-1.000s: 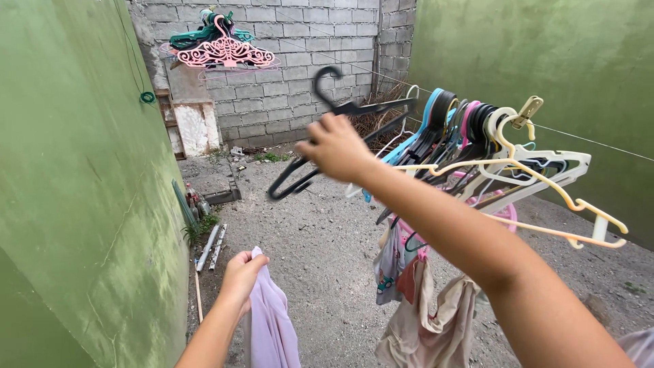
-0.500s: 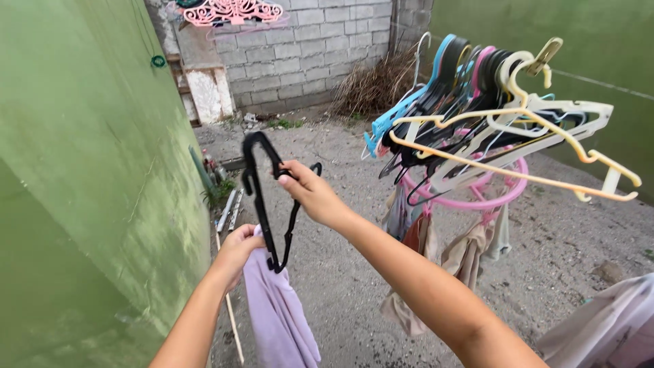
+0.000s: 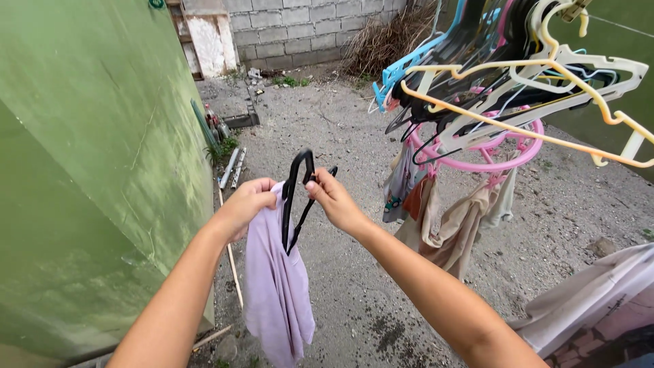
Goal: Hanging various pieces of clothing on hangers and a clothesline outdoors.
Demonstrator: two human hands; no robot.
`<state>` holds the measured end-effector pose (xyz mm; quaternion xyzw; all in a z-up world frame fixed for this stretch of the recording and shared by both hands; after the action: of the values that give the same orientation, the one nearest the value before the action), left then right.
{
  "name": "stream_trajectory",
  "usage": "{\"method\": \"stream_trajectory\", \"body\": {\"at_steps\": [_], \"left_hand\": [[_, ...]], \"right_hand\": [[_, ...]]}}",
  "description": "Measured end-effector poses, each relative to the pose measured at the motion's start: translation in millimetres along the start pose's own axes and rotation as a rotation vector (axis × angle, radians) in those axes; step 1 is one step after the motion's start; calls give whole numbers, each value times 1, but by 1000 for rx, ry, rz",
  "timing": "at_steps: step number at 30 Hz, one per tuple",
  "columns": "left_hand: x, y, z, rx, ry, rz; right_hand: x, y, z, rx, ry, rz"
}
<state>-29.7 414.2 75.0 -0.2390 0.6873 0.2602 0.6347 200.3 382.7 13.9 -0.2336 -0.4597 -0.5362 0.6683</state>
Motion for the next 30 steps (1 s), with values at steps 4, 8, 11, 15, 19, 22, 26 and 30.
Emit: {"method": "stream_trajectory", "body": {"at_steps": [4,8,11,15,19,22,26,30], "left_hand": [[-27,-16,-13,45,-28,-46],[-30,-13,-20,53,-41,-6],[-22,-12,-27,31,-24,-20],[-12,-9,-27,10,-33,4],[-15,-19,-26,39,-45,132],[-2,-19,-27,32,-27,433],[34,-17,-25,-10,-178,919],[35,-23,-28,-105,-204,918]], "right_hand": [[2,-16,-26,-4,-57,-417],[14,-12,-29,43,-90,-809],[21,3,-28,18,-150,-867],[35,7,-26,22,-88,-993],[44,-8,-30,63,-92,-1159],[51,-15,-33,88,-6,-1245],[59,-23,-39,100,69,-1307],[55,-27,-43,82,82,-1410]]}}
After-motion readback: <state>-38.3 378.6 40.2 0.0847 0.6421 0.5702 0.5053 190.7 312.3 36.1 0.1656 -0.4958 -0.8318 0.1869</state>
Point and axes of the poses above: each hand's wrist, its own z-axis towards the middle knuckle, its own y-axis out of the back of the hand, x = y × z, the point moved 1 cm from there along z, towards the middle knuckle, and after that the axes turned 13 degrees about x, right-handed, at the moved point
